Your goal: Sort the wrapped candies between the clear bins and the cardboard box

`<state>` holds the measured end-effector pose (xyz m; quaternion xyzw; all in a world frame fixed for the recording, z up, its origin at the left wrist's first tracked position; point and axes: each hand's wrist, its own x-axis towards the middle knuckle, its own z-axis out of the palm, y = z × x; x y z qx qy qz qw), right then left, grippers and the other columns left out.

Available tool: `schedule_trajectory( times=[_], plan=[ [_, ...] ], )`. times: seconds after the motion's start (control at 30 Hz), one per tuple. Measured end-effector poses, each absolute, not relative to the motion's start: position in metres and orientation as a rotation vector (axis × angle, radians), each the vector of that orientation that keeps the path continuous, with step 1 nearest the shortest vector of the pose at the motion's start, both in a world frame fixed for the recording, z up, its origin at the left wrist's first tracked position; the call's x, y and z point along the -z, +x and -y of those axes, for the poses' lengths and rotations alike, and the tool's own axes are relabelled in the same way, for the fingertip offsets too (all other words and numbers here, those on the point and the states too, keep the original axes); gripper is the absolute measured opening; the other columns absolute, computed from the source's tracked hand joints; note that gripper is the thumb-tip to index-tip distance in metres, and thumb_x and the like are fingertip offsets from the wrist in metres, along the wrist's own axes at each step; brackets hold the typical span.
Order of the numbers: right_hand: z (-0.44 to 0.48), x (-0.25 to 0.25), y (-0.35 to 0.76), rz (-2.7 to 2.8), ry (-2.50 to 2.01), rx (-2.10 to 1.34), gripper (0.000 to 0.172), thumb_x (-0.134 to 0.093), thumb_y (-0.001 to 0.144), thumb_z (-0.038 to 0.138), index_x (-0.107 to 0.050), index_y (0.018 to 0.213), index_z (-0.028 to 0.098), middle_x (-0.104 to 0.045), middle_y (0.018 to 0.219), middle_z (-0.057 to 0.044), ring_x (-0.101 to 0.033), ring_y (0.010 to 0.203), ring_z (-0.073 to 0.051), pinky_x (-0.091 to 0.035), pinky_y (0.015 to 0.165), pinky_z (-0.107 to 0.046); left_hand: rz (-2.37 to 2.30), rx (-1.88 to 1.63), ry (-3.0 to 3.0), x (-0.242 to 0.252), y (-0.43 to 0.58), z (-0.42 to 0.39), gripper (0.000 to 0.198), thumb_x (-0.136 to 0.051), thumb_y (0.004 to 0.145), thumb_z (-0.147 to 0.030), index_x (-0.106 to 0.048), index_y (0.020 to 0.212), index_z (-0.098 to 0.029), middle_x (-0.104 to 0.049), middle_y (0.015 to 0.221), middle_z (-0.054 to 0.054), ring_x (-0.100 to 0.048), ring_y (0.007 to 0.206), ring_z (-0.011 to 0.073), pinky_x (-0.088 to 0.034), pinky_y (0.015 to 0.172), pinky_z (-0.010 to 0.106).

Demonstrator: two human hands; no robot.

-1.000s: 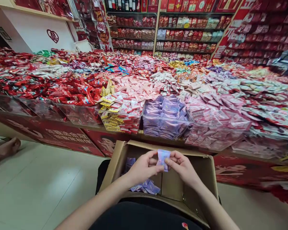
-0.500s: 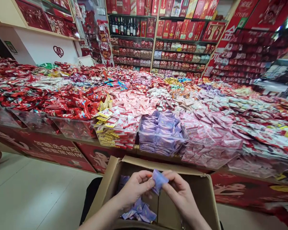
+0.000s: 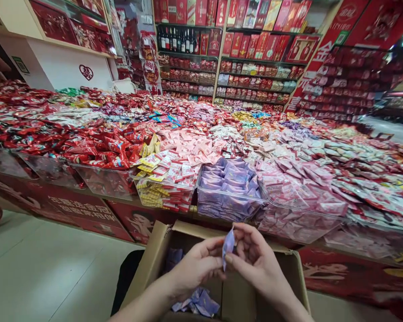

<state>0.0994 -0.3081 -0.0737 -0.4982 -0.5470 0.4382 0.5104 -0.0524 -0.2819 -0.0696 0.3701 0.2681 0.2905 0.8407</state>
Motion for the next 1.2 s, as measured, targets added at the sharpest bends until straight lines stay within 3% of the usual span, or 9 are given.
schedule_trajectory(
  times=[0.13,0.23,0.53,0.67,0.77,0.87,0.97,1.07,1.2],
  plan=[
    [0.303,0.070,0.096,1.380,-1.332,-0.989,0.042,-0.063,0.069,0.031,-0.048,0.107,0.020,-0.052,0.079,-0.001,-0.045,0.059,-0.008,-0.042,0.055,-0.022,-0.555,-0.621,0.765,0.063,-0.053,0.279,0.033,-0.063,0.069,-0.024,-0.058,0.102,-0.019,-0.060,0.101,0.006,-0.055,0.092,0.0149,-0.043,0.076,0.025],
    [0.301,0.068,0.094,1.296,-1.307,-1.119,0.036,-0.062,0.069,0.035,-0.051,0.100,0.019,-0.055,0.078,-0.001,-0.049,0.063,-0.010,-0.045,0.056,-0.023,-0.635,-0.648,0.735,0.065,-0.051,0.278,0.033,-0.052,0.078,-0.038,-0.055,0.104,-0.018,-0.060,0.101,0.007,-0.058,0.086,0.0149,-0.044,0.071,0.026],
    [0.298,0.073,0.094,1.091,-1.204,-1.213,0.029,-0.064,0.067,0.036,-0.052,0.086,0.018,-0.059,0.076,-0.002,-0.055,0.068,-0.011,-0.047,0.061,-0.024,-0.746,-0.614,0.949,0.075,-0.051,0.276,0.045,-0.036,0.085,-0.044,-0.044,0.120,-0.018,-0.061,0.091,0.009,-0.061,0.067,0.0146,-0.044,0.057,0.025],
    [0.303,0.075,0.093,1.134,-1.168,-1.263,0.031,-0.060,0.071,0.038,-0.052,0.095,0.020,-0.058,0.082,-0.003,-0.055,0.065,-0.011,-0.045,0.049,-0.021,-0.831,-0.769,1.632,0.077,-0.058,0.275,0.042,-0.041,0.083,-0.028,-0.043,0.125,-0.024,-0.055,0.105,0.009,-0.054,0.093,0.0182,-0.043,0.082,0.032],
    [0.304,0.077,0.094,1.129,-1.156,-1.227,0.028,-0.062,0.070,0.033,-0.052,0.093,0.020,-0.059,0.087,-0.004,-0.057,0.079,-0.014,-0.049,0.067,-0.025,-0.738,-0.884,1.862,0.073,-0.062,0.276,0.050,-0.044,0.077,-0.013,-0.043,0.125,-0.027,-0.044,0.124,0.008,-0.039,0.116,0.0201,-0.029,0.099,0.035],
    [0.302,0.076,0.097,1.052,-1.160,-1.174,0.030,-0.066,0.066,0.030,-0.052,0.091,0.020,-0.061,0.087,-0.004,-0.058,0.086,-0.014,-0.048,0.074,-0.027,-0.716,-0.907,1.621,0.066,-0.059,0.275,0.069,-0.051,0.069,-0.008,-0.029,0.133,-0.026,-0.028,0.138,0.007,-0.030,0.124,0.0215,-0.028,0.101,0.035],
    [0.300,0.071,0.101,1.006,-1.135,-1.166,0.034,-0.068,0.064,0.027,-0.051,0.093,0.021,-0.062,0.086,-0.003,-0.059,0.083,-0.013,-0.049,0.072,-0.025,-0.705,-0.843,1.267,0.058,-0.054,0.267,0.070,-0.057,0.072,-0.019,-0.024,0.134,-0.018,-0.042,0.129,0.014,-0.048,0.110,0.0205,-0.039,0.091,0.033],
    [0.300,0.067,0.100,0.993,-1.102,-1.184,0.032,-0.068,0.065,0.025,-0.052,0.091,0.021,-0.063,0.081,-0.002,-0.060,0.079,-0.012,-0.049,0.070,-0.024,-0.759,-0.826,1.113,0.058,-0.049,0.259,0.060,-0.064,0.068,-0.025,-0.042,0.122,-0.011,-0.063,0.102,0.012,-0.060,0.088,0.0174,-0.044,0.082,0.031],
    [0.299,0.070,0.099,0.956,-1.110,-1.174,0.023,-0.067,0.066,0.026,-0.053,0.082,0.020,-0.065,0.078,-0.001,-0.060,0.074,-0.011,-0.048,0.069,-0.023,-0.766,-0.876,0.927,0.067,-0.047,0.257,0.051,-0.069,0.063,-0.026,-0.051,0.109,-0.011,-0.068,0.086,0.009,-0.063,0.073,0.0145,-0.047,0.072,0.027]
  ],
)
